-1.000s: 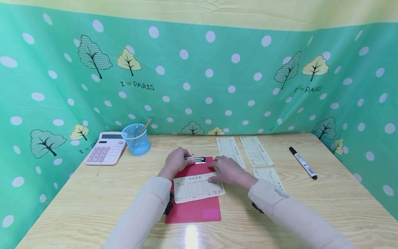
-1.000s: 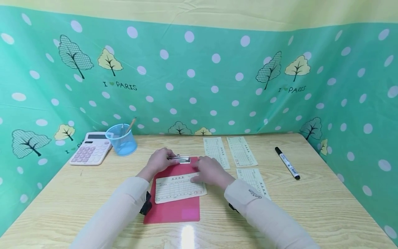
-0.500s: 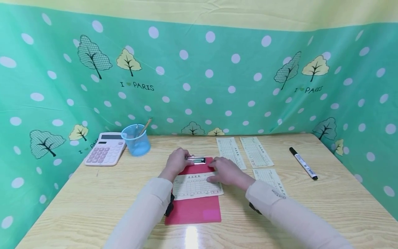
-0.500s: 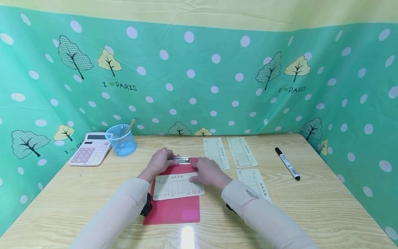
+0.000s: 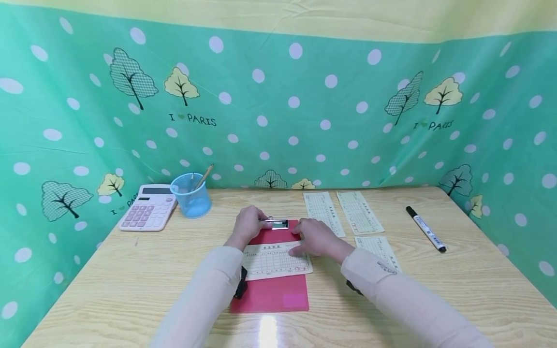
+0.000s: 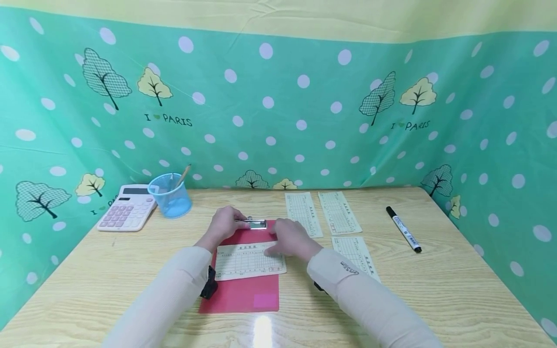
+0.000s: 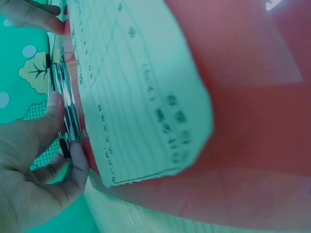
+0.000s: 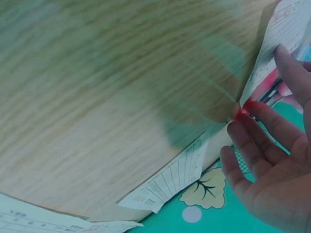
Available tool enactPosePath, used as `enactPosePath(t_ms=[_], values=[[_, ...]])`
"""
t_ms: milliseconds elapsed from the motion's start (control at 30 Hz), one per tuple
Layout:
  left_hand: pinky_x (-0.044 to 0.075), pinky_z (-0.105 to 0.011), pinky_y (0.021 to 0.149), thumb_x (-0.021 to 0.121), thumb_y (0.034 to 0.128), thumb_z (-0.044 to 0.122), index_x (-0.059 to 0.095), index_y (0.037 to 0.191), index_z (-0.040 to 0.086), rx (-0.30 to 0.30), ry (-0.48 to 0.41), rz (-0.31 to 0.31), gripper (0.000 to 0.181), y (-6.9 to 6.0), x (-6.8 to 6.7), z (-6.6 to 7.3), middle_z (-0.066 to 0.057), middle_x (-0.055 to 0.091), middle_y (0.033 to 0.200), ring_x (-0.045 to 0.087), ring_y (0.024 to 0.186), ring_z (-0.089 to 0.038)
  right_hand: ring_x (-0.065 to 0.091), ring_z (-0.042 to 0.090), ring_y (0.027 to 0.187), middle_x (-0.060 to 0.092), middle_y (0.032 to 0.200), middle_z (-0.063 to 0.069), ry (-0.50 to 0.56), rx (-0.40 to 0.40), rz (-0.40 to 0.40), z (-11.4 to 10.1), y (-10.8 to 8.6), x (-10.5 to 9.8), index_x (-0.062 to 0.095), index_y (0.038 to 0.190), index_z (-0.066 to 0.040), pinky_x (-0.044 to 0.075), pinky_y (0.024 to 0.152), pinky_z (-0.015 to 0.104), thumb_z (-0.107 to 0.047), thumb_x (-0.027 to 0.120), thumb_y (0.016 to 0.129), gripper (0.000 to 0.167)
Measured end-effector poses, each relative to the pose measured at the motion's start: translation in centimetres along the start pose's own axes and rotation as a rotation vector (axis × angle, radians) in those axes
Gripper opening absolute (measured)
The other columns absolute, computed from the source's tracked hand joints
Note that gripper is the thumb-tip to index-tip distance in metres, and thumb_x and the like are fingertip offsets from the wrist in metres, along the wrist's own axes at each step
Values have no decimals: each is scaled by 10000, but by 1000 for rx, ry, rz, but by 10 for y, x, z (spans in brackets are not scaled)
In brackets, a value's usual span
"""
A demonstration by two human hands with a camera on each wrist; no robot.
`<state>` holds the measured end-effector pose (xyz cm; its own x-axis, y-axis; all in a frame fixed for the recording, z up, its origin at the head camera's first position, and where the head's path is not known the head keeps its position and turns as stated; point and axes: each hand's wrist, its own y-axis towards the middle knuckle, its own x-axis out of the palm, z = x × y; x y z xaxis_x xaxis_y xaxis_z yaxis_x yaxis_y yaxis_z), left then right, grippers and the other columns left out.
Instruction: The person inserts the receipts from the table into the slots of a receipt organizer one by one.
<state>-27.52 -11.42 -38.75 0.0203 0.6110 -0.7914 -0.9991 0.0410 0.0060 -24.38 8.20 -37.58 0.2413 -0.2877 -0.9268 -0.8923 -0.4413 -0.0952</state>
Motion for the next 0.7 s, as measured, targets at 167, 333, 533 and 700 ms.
enactPosePath(t_ms=[167,333,533,700], values=[[523,-400,923,822,870,159,804,1013,20,-19,-10,-7,200,2,-1,0,-109,757,1013,646,1009,-258,570,193,936,663,1125,72,-11,-2,-6,-1,2,0,700,1275,-36,497,900,369,-314,907,774,610],[528,-391,906,823,871,164,807,1013,25,-20,-14,-26,200,4,-2,0,-104,759,1015,648,1010,-251,553,193,902,657,1080,50,-15,8,-5,-1,3,-1,710,1268,-53,487,877,368,-323,912,765,606],[531,-391,919,825,865,144,802,1027,21,-33,-26,-49,205,6,-2,0,-112,754,1036,642,1038,-261,547,193,841,678,987,21,9,31,33,2,6,2,758,1164,-70,473,794,346,-343,914,760,512],[540,-388,900,827,861,134,807,1011,25,-39,-29,-65,186,8,-4,1,-109,750,1033,636,1018,-253,526,182,752,661,846,-9,48,32,93,2,11,3,764,971,-93,439,714,333,-328,923,748,361]])
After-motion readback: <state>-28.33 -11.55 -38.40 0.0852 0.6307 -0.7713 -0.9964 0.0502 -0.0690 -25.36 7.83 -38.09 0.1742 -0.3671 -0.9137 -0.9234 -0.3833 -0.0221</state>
